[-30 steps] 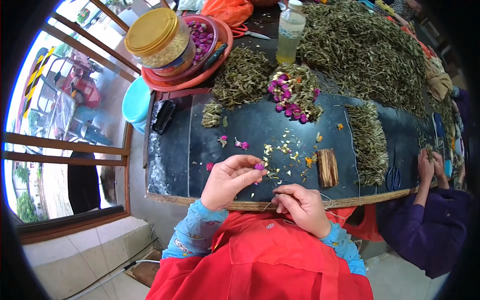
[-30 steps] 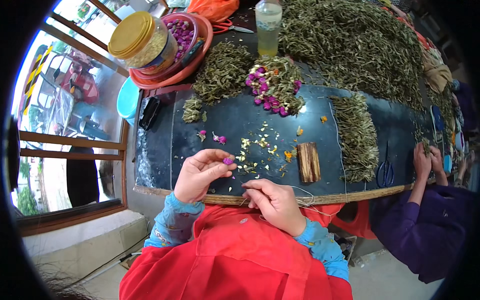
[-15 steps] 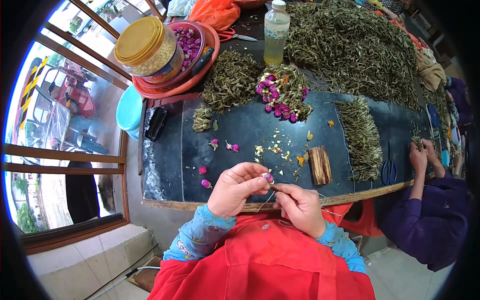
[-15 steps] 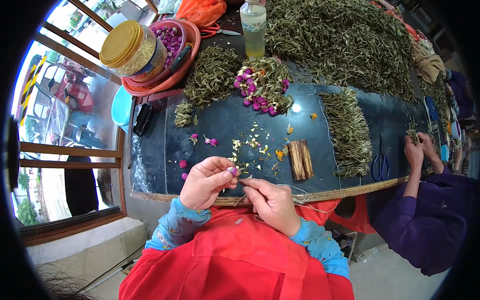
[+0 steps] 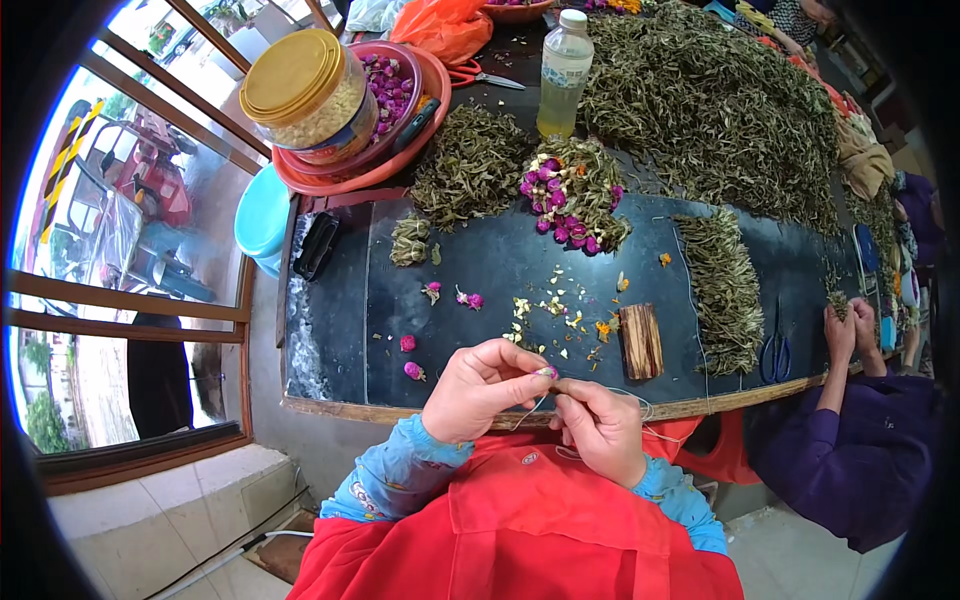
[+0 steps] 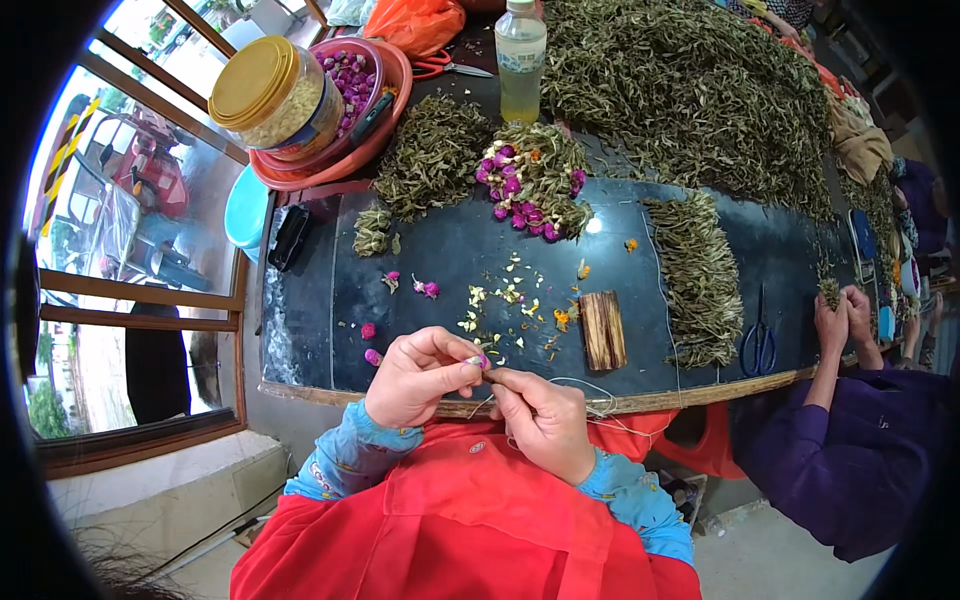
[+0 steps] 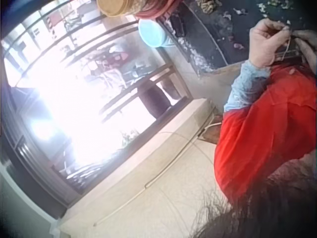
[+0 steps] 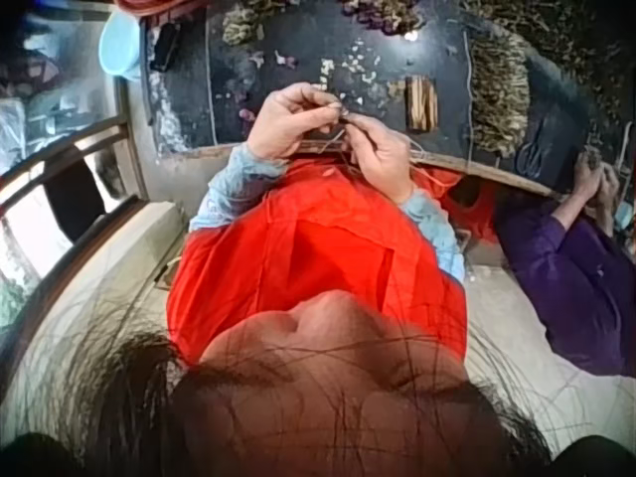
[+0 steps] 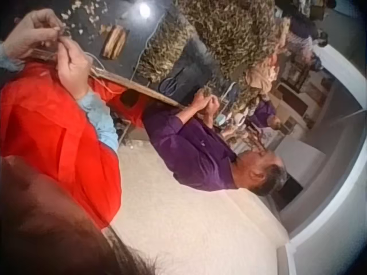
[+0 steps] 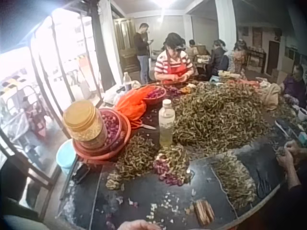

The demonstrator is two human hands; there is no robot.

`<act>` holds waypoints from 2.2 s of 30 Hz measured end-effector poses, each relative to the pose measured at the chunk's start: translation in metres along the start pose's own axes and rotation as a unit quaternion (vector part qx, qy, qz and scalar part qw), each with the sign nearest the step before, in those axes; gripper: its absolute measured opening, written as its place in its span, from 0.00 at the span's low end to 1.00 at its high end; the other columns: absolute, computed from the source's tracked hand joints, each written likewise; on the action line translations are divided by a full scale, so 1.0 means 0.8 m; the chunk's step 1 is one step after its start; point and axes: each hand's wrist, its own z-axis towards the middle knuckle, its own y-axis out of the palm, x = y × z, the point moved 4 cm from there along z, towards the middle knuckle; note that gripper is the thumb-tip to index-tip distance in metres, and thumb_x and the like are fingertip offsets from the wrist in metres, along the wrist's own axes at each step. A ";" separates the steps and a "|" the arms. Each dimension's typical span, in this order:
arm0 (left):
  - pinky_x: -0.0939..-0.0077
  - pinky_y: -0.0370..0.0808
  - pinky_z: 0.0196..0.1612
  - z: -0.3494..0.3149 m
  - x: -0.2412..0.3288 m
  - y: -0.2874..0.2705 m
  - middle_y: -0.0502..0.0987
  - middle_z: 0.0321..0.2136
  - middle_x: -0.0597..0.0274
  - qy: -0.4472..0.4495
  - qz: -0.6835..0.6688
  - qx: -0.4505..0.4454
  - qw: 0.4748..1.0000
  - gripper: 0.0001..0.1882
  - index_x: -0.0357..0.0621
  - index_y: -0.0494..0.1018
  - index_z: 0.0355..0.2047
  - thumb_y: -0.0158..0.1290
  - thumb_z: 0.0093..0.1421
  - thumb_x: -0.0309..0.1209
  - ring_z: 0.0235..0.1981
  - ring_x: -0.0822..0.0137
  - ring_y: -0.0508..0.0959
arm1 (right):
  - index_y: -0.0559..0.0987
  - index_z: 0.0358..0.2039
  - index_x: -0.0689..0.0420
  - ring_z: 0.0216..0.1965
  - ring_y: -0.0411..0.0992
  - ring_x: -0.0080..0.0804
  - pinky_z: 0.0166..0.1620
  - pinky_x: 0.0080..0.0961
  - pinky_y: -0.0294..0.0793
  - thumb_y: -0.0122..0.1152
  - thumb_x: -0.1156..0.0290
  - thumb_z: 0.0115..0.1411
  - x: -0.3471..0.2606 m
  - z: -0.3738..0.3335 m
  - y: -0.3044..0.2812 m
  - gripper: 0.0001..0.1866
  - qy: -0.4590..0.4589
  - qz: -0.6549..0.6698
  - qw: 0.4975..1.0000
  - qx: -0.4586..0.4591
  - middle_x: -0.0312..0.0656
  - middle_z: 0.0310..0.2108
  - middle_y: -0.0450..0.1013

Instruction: The person sits at a table and assembles small bundles of dried herbs and flowers. They pick individual dried items, including purple and orange flowers and green leaves, and tie them together with a thin string. The person repeatedly ties the string around the small bunches to secure them.

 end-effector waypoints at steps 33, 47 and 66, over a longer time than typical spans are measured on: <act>0.68 0.77 0.34 0.000 -0.023 0.037 0.79 0.39 0.58 0.196 0.448 -0.047 0.871 0.10 0.42 0.78 0.35 0.61 0.51 0.24 0.35 0.58 0.80 | 0.77 0.35 0.55 0.33 0.73 0.38 0.36 0.32 0.71 0.67 0.80 0.53 -0.006 -0.009 -0.025 0.10 -0.216 -0.186 0.955 0.076 0.44 0.35 0.76; 0.64 0.77 0.35 0.044 0.019 -0.032 0.79 0.29 0.59 0.224 0.683 0.076 0.691 0.04 0.44 0.80 0.31 0.60 0.55 0.29 0.33 0.54 0.80 | 0.64 0.44 0.63 0.24 0.74 0.27 0.27 0.22 0.76 0.48 0.76 0.70 -0.019 -0.046 -0.063 0.05 -0.095 0.294 0.951 0.000 0.53 0.31 0.76; 0.65 0.77 0.33 0.033 -0.004 -0.036 0.77 0.29 0.59 0.239 0.666 0.078 0.703 0.07 0.45 0.80 0.34 0.61 0.54 0.29 0.30 0.54 0.79 | 0.68 0.43 0.62 0.21 0.69 0.18 0.25 0.17 0.72 0.50 0.76 0.70 -0.005 -0.032 -0.045 0.05 -0.001 0.223 0.975 -0.013 0.46 0.31 0.76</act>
